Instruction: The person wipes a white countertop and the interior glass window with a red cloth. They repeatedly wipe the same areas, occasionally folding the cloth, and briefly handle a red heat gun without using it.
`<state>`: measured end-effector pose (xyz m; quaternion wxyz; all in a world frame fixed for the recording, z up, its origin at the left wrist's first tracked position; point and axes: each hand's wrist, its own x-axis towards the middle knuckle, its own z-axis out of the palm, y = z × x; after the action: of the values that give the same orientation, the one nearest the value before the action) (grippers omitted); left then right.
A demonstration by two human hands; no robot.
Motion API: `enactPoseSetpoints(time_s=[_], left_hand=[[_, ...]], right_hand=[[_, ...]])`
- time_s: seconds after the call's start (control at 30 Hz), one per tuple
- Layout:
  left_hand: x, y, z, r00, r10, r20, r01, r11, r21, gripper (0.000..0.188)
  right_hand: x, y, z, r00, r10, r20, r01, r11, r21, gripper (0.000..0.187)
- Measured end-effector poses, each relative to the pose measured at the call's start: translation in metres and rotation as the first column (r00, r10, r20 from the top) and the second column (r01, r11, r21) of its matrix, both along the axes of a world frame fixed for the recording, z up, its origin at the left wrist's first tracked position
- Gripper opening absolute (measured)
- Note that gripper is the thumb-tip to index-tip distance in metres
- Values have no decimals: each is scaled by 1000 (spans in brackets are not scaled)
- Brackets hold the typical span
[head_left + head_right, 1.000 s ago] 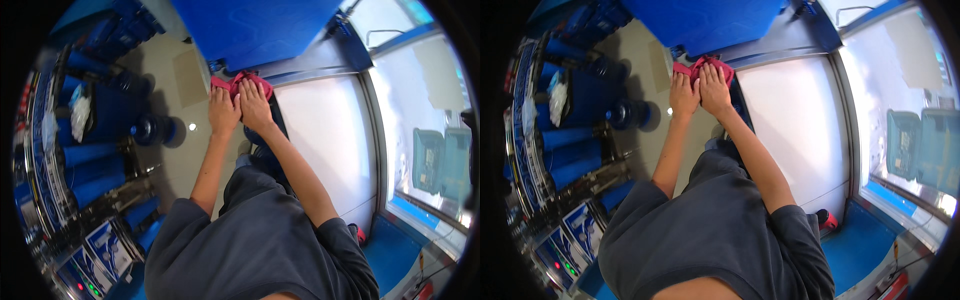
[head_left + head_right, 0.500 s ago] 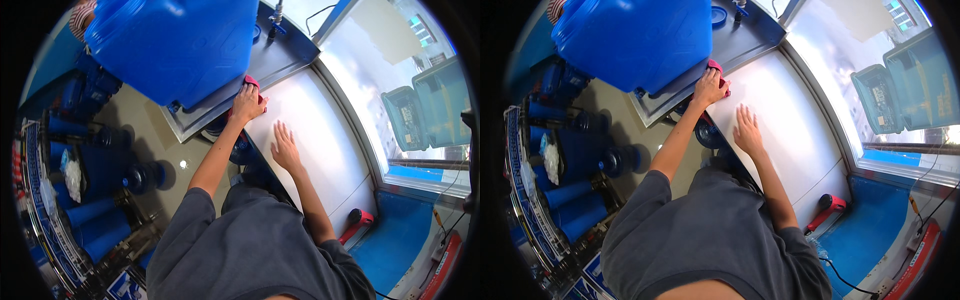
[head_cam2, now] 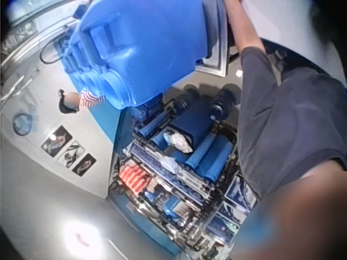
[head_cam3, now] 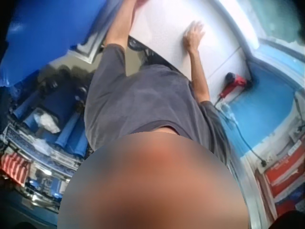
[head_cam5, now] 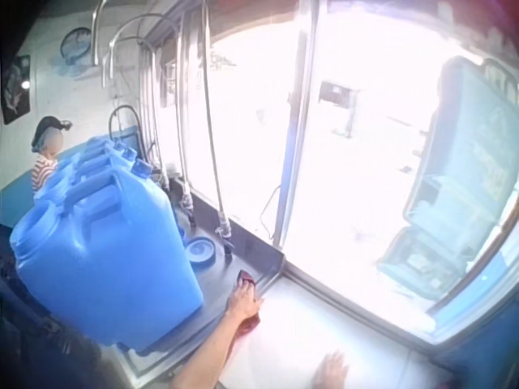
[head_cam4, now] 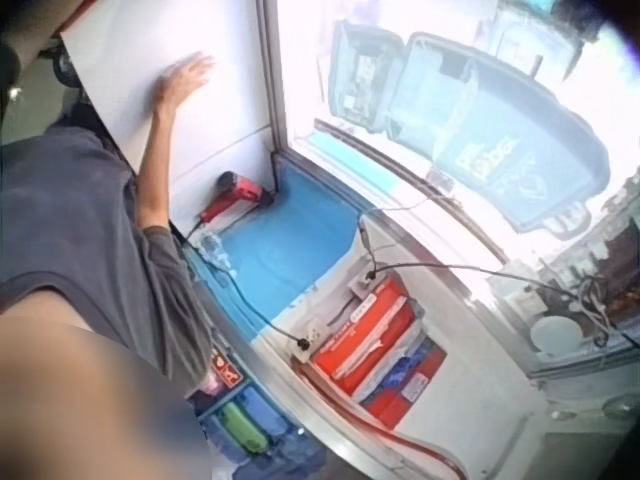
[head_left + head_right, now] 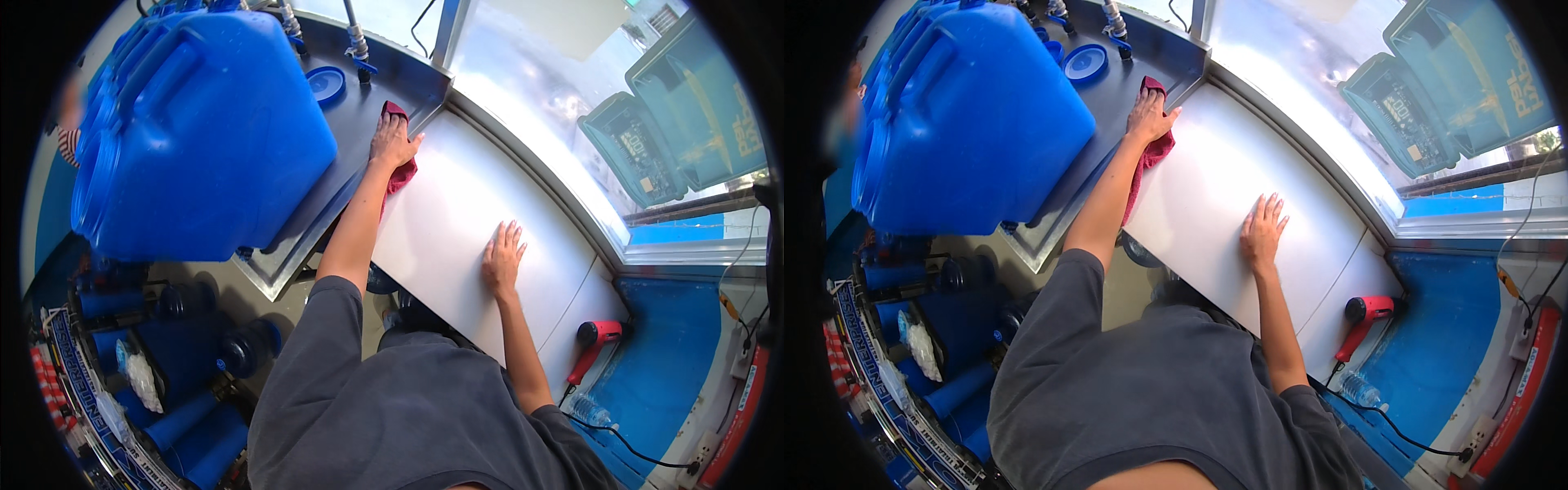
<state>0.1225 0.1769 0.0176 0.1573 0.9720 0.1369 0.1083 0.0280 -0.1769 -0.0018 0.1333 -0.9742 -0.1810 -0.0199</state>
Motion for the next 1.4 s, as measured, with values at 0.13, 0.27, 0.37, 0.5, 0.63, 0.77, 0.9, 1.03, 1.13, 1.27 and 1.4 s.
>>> enactPoseSetpoints(time_s=[0.13, 0.27, 0.37, 0.5, 0.63, 0.77, 0.9, 1.03, 1.13, 1.27, 1.4], left_hand=[[29, 2, -3, 1000, -17, 26, 15, 998, 55, 81], [57, 3, -6, 998, 1, 62, -10, 991, 134, 87], [77, 1, -9, 994, 24, 103, -42, 984, 176, 91], [90, -3, -16, 996, 56, 72, -71, 974, 214, 88], [91, -10, -17, 982, 32, 185, -60, 987, 148, 75], [87, -24, -14, 972, 22, 233, -48, 993, 104, 54], [80, -28, -12, 968, -33, 250, 6, 994, 108, 29], [74, -22, -6, 960, -120, 252, 106, 992, 68, 26], [52, -48, -5, 951, -212, 224, 231, 971, -62, 35], [-32, -167, -27, 840, -531, 112, 536, 844, -18, 48], [-120, -257, -39, 894, -342, 288, 445, 740, -504, 41]], right_hand=[[-1, 4, -5, 999, -26, 41, 25, 999, 22, 58], [-1, 3, -4, 999, -31, 21, 30, 999, 45, 60], [1, 4, -2, 1000, -27, 15, 27, 999, 29, 62], [1, 6, 0, 999, -36, -10, 36, 999, 21, 66], [0, 7, -1, 999, -37, -5, 38, 999, 28, 67], [0, 7, -1, 999, -37, -3, 37, 999, 33, 68], [1, 6, 1, 999, -35, -8, 35, 999, 38, 68], [1, 6, 3, 999, -43, 4, 42, 995, 87, 69], [0, 6, 2, 999, -42, 17, 40, 996, 84, 69], [1, 4, -7, 999, -13, 49, 4, 981, 192, 65], [-1, -20, -15, 994, -11, 109, -60, 779, 625, 56]])
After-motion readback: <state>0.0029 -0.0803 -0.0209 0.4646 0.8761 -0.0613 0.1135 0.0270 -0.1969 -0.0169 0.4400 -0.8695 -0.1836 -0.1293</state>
